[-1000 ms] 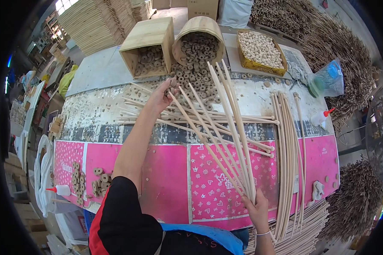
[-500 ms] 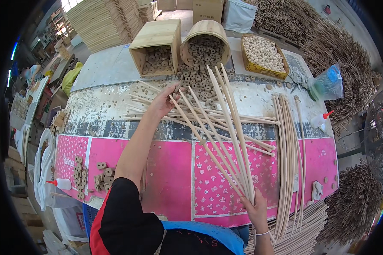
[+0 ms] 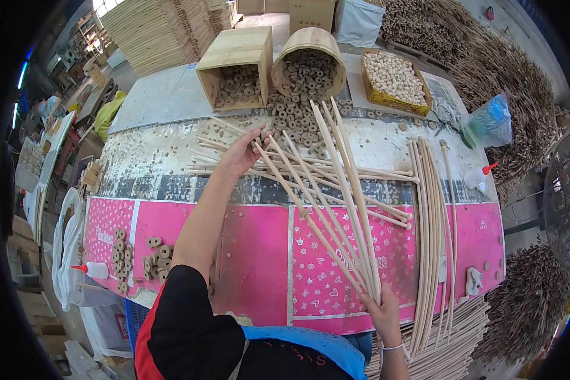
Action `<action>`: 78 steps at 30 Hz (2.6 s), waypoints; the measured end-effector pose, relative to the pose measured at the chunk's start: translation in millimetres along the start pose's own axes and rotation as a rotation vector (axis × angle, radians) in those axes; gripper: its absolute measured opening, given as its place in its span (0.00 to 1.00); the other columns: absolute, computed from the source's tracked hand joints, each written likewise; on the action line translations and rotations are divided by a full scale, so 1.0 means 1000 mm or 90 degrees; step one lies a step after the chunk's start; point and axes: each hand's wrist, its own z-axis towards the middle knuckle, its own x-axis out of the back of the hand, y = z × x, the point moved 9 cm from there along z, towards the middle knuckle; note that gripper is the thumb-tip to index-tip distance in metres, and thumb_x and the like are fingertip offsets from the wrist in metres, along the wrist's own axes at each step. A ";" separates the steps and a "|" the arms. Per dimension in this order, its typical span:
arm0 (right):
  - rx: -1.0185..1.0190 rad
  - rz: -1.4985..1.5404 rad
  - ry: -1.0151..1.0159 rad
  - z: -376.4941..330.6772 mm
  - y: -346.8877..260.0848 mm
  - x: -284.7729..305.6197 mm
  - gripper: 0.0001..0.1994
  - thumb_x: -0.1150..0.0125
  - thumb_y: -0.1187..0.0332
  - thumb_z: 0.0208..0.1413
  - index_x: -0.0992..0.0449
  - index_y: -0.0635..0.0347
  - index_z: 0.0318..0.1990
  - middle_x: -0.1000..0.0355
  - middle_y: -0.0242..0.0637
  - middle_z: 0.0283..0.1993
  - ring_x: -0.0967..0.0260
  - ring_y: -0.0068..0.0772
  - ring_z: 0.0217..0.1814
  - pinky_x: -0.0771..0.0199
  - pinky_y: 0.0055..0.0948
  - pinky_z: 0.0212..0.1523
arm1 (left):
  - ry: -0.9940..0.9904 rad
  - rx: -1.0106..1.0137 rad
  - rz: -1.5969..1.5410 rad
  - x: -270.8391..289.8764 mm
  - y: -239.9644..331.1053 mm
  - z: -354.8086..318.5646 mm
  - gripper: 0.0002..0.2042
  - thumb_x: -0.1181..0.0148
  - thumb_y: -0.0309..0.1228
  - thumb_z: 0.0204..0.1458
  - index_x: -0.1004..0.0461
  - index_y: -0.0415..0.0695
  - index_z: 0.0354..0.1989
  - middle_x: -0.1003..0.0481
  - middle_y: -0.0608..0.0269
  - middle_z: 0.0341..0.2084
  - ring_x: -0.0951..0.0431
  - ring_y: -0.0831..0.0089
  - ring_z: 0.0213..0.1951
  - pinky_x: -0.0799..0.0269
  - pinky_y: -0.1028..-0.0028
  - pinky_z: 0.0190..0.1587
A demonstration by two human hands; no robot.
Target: Slide wooden ring-shaped components onto long wooden dowels at a workbench.
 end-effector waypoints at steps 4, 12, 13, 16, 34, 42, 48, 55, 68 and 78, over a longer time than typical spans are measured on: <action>0.005 0.000 -0.005 -0.002 0.003 -0.001 0.11 0.35 0.73 0.58 0.26 0.67 0.46 0.24 0.33 0.29 0.29 0.18 0.27 0.28 0.21 0.28 | 0.021 -0.055 0.018 -0.003 0.003 -0.002 0.18 0.43 0.29 0.64 0.35 0.41 0.61 0.23 0.49 0.51 0.18 0.70 0.43 0.22 0.81 0.33; -0.014 0.009 -0.018 -0.004 0.009 -0.004 0.10 0.35 0.73 0.59 0.26 0.66 0.45 0.24 0.33 0.29 0.28 0.19 0.27 0.27 0.22 0.28 | -0.025 -0.123 0.031 -0.023 0.008 -0.012 0.15 0.42 0.30 0.63 0.32 0.44 0.57 0.21 0.53 0.50 0.18 0.69 0.47 0.20 0.76 0.41; -0.020 0.024 -0.016 -0.005 0.009 -0.004 0.10 0.35 0.73 0.59 0.26 0.66 0.45 0.24 0.33 0.29 0.28 0.20 0.27 0.27 0.22 0.29 | -0.010 -0.121 0.014 -0.017 0.007 -0.011 0.15 0.42 0.29 0.63 0.31 0.43 0.57 0.21 0.53 0.50 0.18 0.68 0.47 0.20 0.76 0.40; -0.029 0.036 -0.015 -0.006 0.011 -0.003 0.10 0.36 0.73 0.59 0.26 0.66 0.46 0.24 0.34 0.29 0.28 0.20 0.27 0.27 0.22 0.29 | 0.008 -0.108 0.018 -0.001 0.004 -0.009 0.16 0.42 0.29 0.62 0.30 0.43 0.57 0.21 0.54 0.48 0.18 0.67 0.47 0.20 0.75 0.41; -0.037 0.026 -0.042 -0.009 0.005 -0.009 0.11 0.37 0.74 0.60 0.27 0.67 0.47 0.25 0.33 0.31 0.28 0.19 0.28 0.27 0.20 0.29 | 0.009 0.002 -0.130 0.029 -0.017 -0.001 0.16 0.44 0.28 0.64 0.29 0.38 0.58 0.22 0.55 0.40 0.19 0.69 0.40 0.20 0.78 0.35; -0.026 -0.023 -0.043 -0.007 0.002 -0.005 0.10 0.37 0.74 0.60 0.26 0.67 0.47 0.25 0.33 0.30 0.28 0.20 0.28 0.27 0.21 0.29 | 0.031 0.025 -0.056 0.009 -0.015 -0.010 0.19 0.46 0.28 0.64 0.30 0.38 0.62 0.21 0.56 0.42 0.20 0.75 0.40 0.23 0.85 0.28; -0.008 -0.065 -0.036 -0.005 -0.001 0.000 0.10 0.36 0.73 0.60 0.26 0.67 0.46 0.23 0.34 0.30 0.27 0.20 0.28 0.26 0.21 0.29 | 0.009 0.005 0.108 -0.001 0.004 -0.016 0.17 0.46 0.30 0.64 0.28 0.41 0.61 0.19 0.57 0.39 0.19 0.79 0.33 0.25 0.85 0.26; -0.050 0.050 -0.085 -0.002 0.008 -0.016 0.10 0.37 0.73 0.60 0.27 0.66 0.47 0.22 0.35 0.32 0.27 0.19 0.28 0.27 0.21 0.29 | -0.040 0.006 0.112 -0.011 0.011 -0.024 0.18 0.49 0.29 0.65 0.31 0.43 0.63 0.20 0.56 0.41 0.23 0.80 0.30 0.33 0.87 0.22; -0.039 0.055 -0.084 -0.001 0.013 -0.018 0.11 0.38 0.74 0.61 0.27 0.67 0.49 0.22 0.34 0.32 0.28 0.18 0.28 0.27 0.20 0.29 | 0.002 -0.046 0.051 -0.010 0.017 -0.036 0.18 0.38 0.34 0.62 0.27 0.41 0.58 0.21 0.59 0.44 0.24 0.80 0.34 0.37 0.88 0.22; -0.039 0.054 -0.088 -0.001 0.016 -0.019 0.11 0.37 0.73 0.61 0.27 0.66 0.49 0.22 0.34 0.32 0.28 0.18 0.28 0.27 0.20 0.29 | 0.009 -0.004 0.021 0.007 0.005 -0.026 0.15 0.35 0.36 0.60 0.22 0.37 0.47 0.21 0.62 0.36 0.28 0.85 0.27 0.40 0.88 0.19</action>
